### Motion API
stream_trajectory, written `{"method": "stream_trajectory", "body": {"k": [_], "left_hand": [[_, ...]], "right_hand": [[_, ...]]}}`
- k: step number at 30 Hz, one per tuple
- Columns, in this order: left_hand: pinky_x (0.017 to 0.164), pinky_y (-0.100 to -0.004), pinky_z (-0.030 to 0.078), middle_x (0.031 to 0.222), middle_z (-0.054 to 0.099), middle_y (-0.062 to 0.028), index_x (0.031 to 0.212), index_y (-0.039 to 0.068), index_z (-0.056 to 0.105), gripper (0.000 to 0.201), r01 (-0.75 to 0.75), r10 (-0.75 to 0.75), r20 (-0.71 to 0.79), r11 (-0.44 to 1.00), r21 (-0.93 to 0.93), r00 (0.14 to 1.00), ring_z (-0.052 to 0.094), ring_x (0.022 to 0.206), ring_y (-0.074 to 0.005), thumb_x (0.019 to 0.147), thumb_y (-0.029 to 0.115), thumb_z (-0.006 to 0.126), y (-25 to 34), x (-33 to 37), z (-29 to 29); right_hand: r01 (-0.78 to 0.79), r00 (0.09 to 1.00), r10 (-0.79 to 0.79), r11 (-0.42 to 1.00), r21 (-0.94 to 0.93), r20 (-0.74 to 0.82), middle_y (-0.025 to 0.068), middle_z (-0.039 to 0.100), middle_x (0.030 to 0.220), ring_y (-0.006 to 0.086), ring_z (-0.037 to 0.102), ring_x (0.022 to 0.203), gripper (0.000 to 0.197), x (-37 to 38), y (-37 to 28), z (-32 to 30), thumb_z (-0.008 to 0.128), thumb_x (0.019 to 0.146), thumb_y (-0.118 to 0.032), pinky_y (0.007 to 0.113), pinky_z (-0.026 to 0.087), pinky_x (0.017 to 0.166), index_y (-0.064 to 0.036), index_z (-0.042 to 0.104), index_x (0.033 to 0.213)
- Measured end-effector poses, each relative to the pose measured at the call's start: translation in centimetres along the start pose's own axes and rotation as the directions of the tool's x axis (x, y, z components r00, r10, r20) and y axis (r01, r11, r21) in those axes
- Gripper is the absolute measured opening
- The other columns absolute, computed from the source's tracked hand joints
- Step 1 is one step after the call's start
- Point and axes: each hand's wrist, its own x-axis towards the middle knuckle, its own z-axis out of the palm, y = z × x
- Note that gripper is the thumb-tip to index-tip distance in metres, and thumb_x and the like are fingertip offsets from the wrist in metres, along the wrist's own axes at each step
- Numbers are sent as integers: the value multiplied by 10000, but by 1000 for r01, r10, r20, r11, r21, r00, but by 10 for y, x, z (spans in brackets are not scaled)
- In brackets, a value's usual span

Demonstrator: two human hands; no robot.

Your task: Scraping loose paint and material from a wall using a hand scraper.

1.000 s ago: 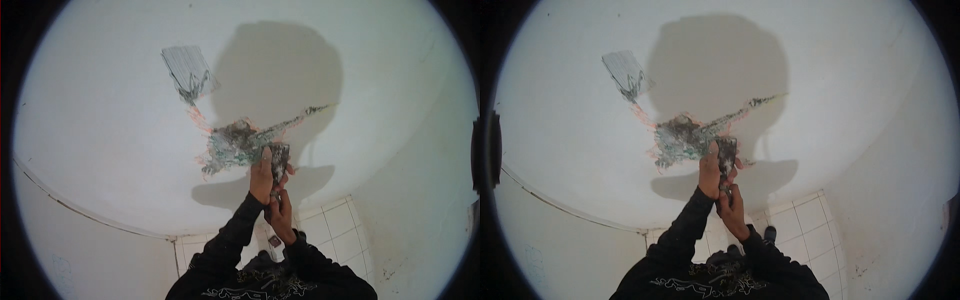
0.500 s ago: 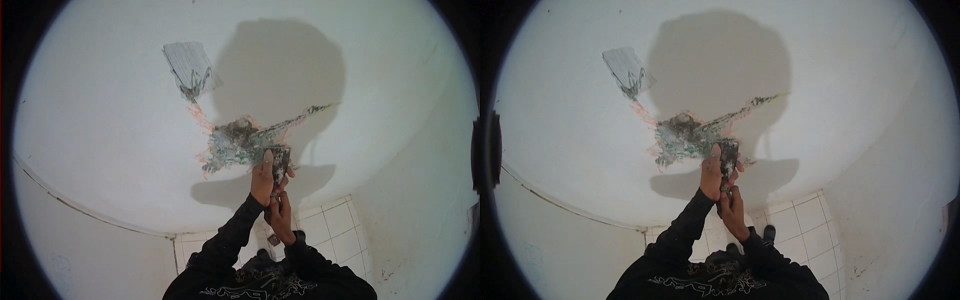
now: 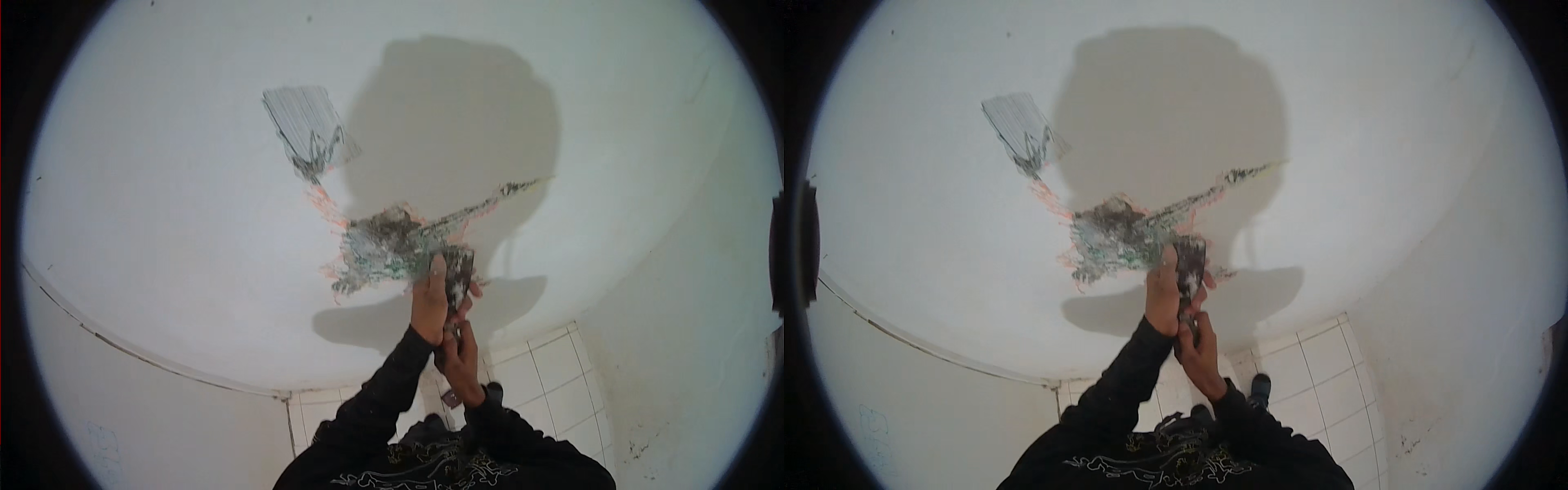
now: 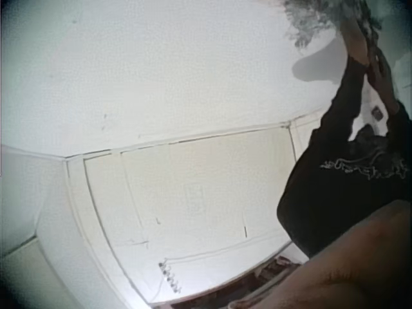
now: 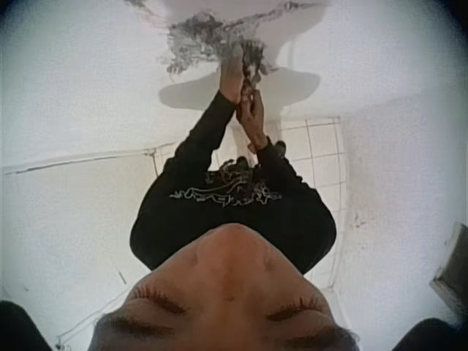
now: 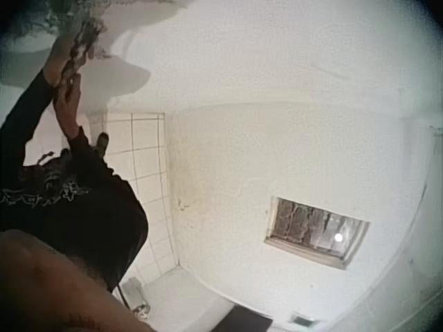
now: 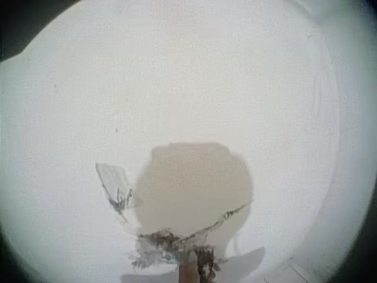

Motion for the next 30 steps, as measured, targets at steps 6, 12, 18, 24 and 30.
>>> {"method": "stream_trajectory", "body": {"k": [6,12,18,24,30], "left_hand": [[308,-220,270,652,590,-115,918,0,569,622,47,-47,25,999,-4,999,425,383,-101,893,569,319,-20,4,-10],[307,-223,270,622,582,-113,929,-12,565,607,20,-20,3,1000,9,1000,419,368,-109,904,543,319,-14,-1,-2],[308,-228,269,627,582,-121,939,-18,558,594,55,-55,28,998,16,998,410,365,-110,910,525,318,-10,4,-5],[301,-232,267,638,585,-132,945,-26,553,583,40,-39,19,998,-43,999,421,365,-109,913,512,328,-5,5,1],[297,-225,276,644,584,-123,992,3,554,566,15,-14,17,998,-57,1000,425,369,-108,915,510,316,-4,10,-1]], "right_hand": [[4,999,-3,1000,11,-37,-24,431,605,40,399,473,83,3,5,4,433,915,-136,205,292,409,-56,421,935],[57,998,-57,998,6,-36,-27,423,605,37,392,472,83,-5,5,0,429,913,-133,204,299,411,-52,418,925],[-20,1000,20,1000,-8,-11,-22,432,587,38,396,465,91,0,-4,0,427,909,-138,210,302,409,-48,420,906],[76,997,-78,993,-93,-18,-10,441,592,47,406,470,121,3,-2,-4,436,912,-164,216,310,414,-45,414,903],[72,997,-74,995,-74,-27,-2,439,592,56,410,483,101,8,-4,0,439,902,-137,222,302,419,-38,417,906]]}}
